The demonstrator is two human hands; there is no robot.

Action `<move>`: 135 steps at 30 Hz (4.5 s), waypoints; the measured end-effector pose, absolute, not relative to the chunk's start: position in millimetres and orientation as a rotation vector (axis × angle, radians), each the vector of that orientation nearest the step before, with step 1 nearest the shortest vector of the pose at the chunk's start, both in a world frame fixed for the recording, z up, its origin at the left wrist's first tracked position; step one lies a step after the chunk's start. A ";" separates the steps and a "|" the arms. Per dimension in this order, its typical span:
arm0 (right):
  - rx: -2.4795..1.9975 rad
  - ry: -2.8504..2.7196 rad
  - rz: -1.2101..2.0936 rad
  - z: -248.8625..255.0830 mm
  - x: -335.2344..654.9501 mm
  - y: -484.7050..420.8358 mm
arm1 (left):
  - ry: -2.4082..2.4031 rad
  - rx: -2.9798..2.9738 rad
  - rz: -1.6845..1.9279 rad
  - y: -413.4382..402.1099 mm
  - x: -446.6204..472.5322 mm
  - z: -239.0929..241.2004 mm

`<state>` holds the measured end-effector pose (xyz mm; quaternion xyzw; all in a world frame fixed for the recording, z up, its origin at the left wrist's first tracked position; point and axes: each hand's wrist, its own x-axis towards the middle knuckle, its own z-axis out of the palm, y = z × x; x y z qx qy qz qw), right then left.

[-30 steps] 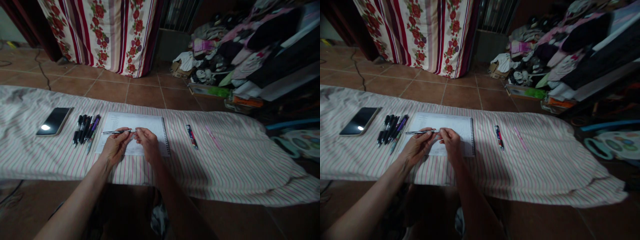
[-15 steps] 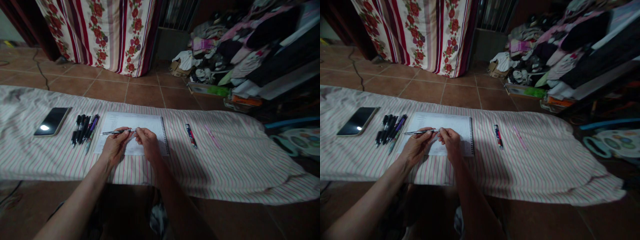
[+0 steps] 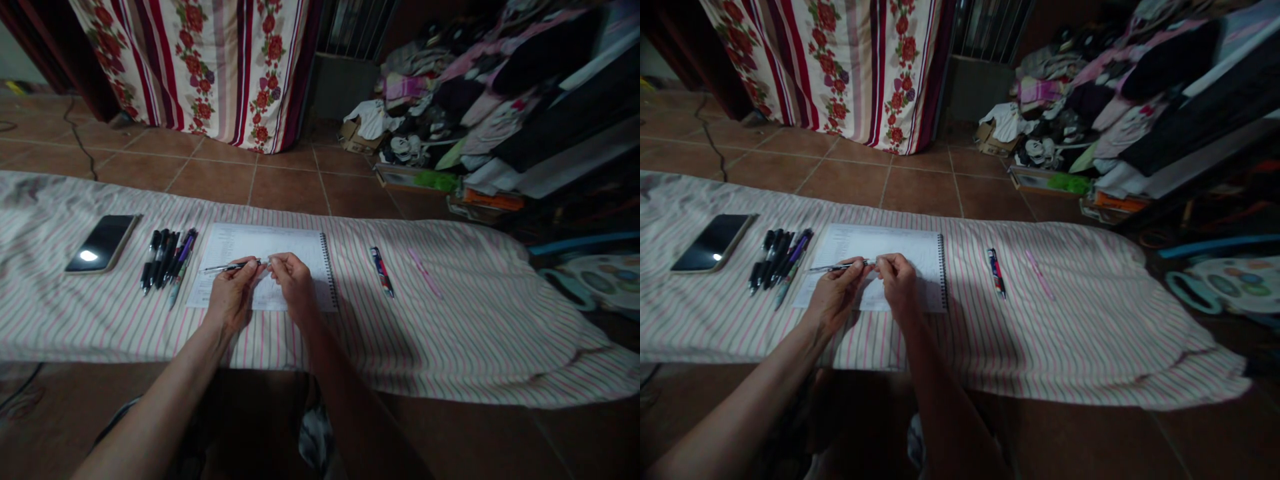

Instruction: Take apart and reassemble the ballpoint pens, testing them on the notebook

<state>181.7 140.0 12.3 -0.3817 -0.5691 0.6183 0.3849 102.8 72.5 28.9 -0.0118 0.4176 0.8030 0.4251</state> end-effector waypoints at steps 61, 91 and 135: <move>-0.790 -1.399 1.846 40.0 216.9 114.2 | 1.113 0.183 1.972 38.9 123.7 39.9; -0.811 -1.224 1.700 112.7 319.3 -97.9 | 1.005 0.266 1.917 -159.8 224.4 114.4; -0.938 -1.270 1.822 86.3 321.5 -117.1 | 1.209 0.375 1.920 -179.1 227.9 85.3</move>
